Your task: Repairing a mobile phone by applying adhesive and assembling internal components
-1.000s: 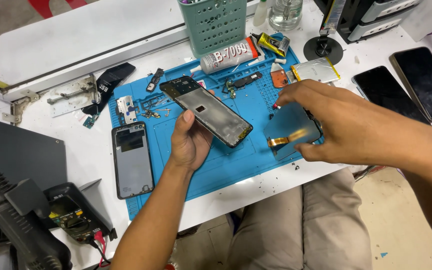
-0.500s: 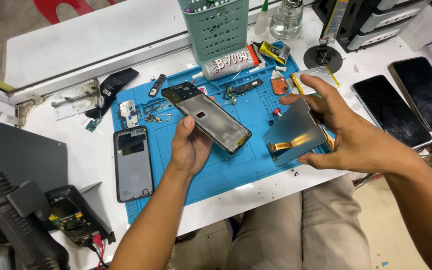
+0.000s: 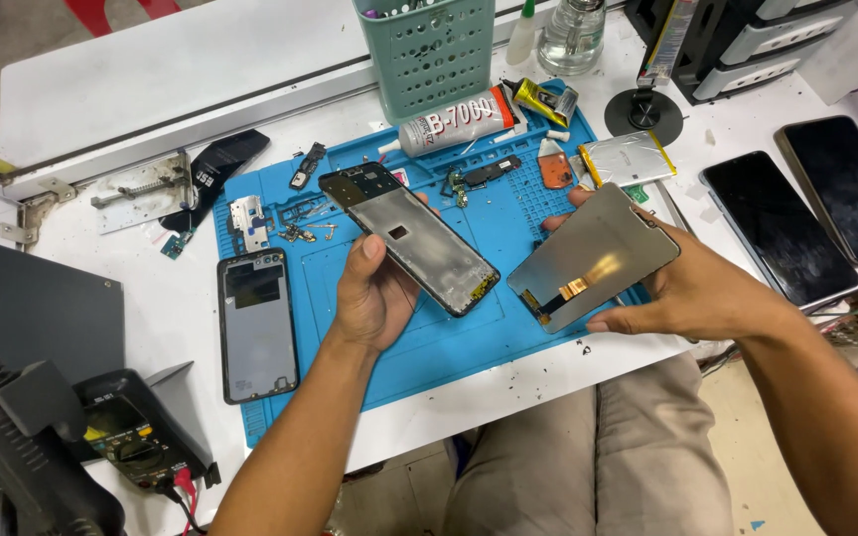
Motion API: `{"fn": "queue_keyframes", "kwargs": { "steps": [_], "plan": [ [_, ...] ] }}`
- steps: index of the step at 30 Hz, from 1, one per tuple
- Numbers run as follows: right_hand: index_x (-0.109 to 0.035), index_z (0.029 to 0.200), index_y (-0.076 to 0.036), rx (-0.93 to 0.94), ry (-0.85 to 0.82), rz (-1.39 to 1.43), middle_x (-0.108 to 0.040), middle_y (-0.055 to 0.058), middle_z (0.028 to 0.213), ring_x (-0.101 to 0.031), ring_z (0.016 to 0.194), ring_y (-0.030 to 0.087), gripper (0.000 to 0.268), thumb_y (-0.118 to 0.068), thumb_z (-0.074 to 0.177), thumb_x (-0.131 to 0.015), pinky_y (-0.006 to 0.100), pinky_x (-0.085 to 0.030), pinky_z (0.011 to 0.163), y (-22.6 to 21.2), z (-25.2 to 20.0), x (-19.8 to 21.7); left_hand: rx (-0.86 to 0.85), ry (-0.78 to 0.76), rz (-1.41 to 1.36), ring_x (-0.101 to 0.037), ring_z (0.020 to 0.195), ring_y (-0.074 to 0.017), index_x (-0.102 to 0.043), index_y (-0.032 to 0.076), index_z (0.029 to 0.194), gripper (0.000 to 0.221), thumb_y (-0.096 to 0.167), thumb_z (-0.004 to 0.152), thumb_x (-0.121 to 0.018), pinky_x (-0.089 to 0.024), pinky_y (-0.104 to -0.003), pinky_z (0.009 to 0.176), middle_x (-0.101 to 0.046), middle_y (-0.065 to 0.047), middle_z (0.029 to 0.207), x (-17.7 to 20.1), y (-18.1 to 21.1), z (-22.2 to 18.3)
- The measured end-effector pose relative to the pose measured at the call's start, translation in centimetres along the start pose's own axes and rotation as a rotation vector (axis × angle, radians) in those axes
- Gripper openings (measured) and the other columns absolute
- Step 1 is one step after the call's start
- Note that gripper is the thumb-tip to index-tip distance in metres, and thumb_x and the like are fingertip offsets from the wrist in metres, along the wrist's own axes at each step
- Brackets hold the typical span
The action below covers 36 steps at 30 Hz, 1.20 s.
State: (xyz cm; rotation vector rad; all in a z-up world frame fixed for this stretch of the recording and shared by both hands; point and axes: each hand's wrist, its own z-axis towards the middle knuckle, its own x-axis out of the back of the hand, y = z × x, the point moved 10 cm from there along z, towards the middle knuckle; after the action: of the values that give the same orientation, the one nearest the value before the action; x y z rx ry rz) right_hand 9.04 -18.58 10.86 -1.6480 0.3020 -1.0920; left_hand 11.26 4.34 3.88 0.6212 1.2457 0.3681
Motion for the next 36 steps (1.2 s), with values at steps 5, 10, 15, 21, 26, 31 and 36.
{"fn": "queue_keyframes", "kwargs": {
  "steps": [5,10,15,21,26,31,36],
  "plan": [
    [-0.051,0.148,-0.014,0.119,-0.140,-0.187,-0.034,0.003,0.167,-0.012,0.161,0.027,0.073,-0.026,0.082,-0.079,0.048,-0.010,0.127,0.1,0.1,-1.2,0.003,-0.008,-0.018,-0.066,0.114,-0.0262,-0.055,-0.003,0.140,0.070,0.039,0.090,-0.081,-0.057,-0.041,0.101,-0.067,-0.015,0.125,-0.3,0.0,-0.1],
    [-0.042,0.154,-0.015,0.170,-0.211,-0.230,-0.028,0.004,0.169,0.001,0.162,0.030,0.079,-0.022,0.084,-0.078,0.052,-0.007,0.126,0.2,0.5,-2.0,0.024,0.016,-0.024,-0.067,0.114,-0.0279,-0.054,-0.003,0.141,0.074,0.040,0.088,-0.083,-0.058,-0.043,0.099,-0.066,-0.017,0.127,0.1,-0.1,-0.1],
    [-0.043,0.154,-0.016,0.123,-0.251,-0.163,-0.033,-0.004,0.168,-0.001,0.163,0.022,0.071,-0.024,0.090,-0.072,0.050,-0.005,0.126,0.6,1.0,-3.0,0.051,-0.043,-0.046,-0.067,0.114,-0.0269,-0.050,-0.002,0.145,0.077,0.039,0.089,-0.082,-0.056,-0.041,0.100,-0.066,-0.014,0.126,-0.4,-0.2,-0.2],
    [-0.053,0.146,-0.014,0.030,-0.156,0.041,-0.043,0.002,0.163,-0.019,0.160,0.017,0.070,-0.014,0.080,-0.080,0.041,-0.029,0.125,1.7,0.9,-2.6,0.027,-0.091,0.018,-0.064,0.119,-0.0256,-0.050,0.000,0.144,0.079,0.039,0.087,-0.088,-0.055,-0.043,0.106,-0.064,-0.015,0.130,-1.4,0.0,-0.2],
    [-0.056,0.141,-0.015,-0.046,-0.004,0.060,-0.041,0.006,0.164,-0.030,0.158,0.022,0.077,-0.014,0.070,-0.085,0.042,-0.034,0.121,-0.1,-0.3,-0.8,0.010,-0.108,0.151,-0.063,0.117,-0.0227,-0.050,0.003,0.146,0.078,0.038,0.087,-0.087,-0.054,-0.040,0.101,-0.064,-0.009,0.130,-1.7,-0.2,-0.3],
    [-0.065,0.131,-0.009,0.011,0.050,0.096,-0.058,0.005,0.150,-0.015,0.168,0.023,0.064,-0.011,0.071,-0.085,0.043,-0.028,0.125,-1.9,-1.1,-0.5,0.038,-0.157,0.278,-0.064,0.119,-0.0253,-0.051,0.003,0.145,0.075,0.033,0.086,-0.086,-0.055,-0.042,0.103,-0.066,-0.012,0.127,-2.6,-1.2,-0.7],
    [-0.040,0.154,-0.015,-0.144,-0.004,-0.137,-0.065,0.002,0.133,-0.065,0.112,0.018,0.094,-0.035,0.073,-0.084,0.034,-0.051,0.094,-4.2,0.3,-1.4,0.061,-0.133,0.418,-0.064,0.116,-0.0234,-0.049,0.001,0.143,0.079,0.030,0.081,-0.088,-0.056,-0.039,0.102,-0.064,-0.009,0.125,-2.7,-1.3,-1.0]
  ]
}}
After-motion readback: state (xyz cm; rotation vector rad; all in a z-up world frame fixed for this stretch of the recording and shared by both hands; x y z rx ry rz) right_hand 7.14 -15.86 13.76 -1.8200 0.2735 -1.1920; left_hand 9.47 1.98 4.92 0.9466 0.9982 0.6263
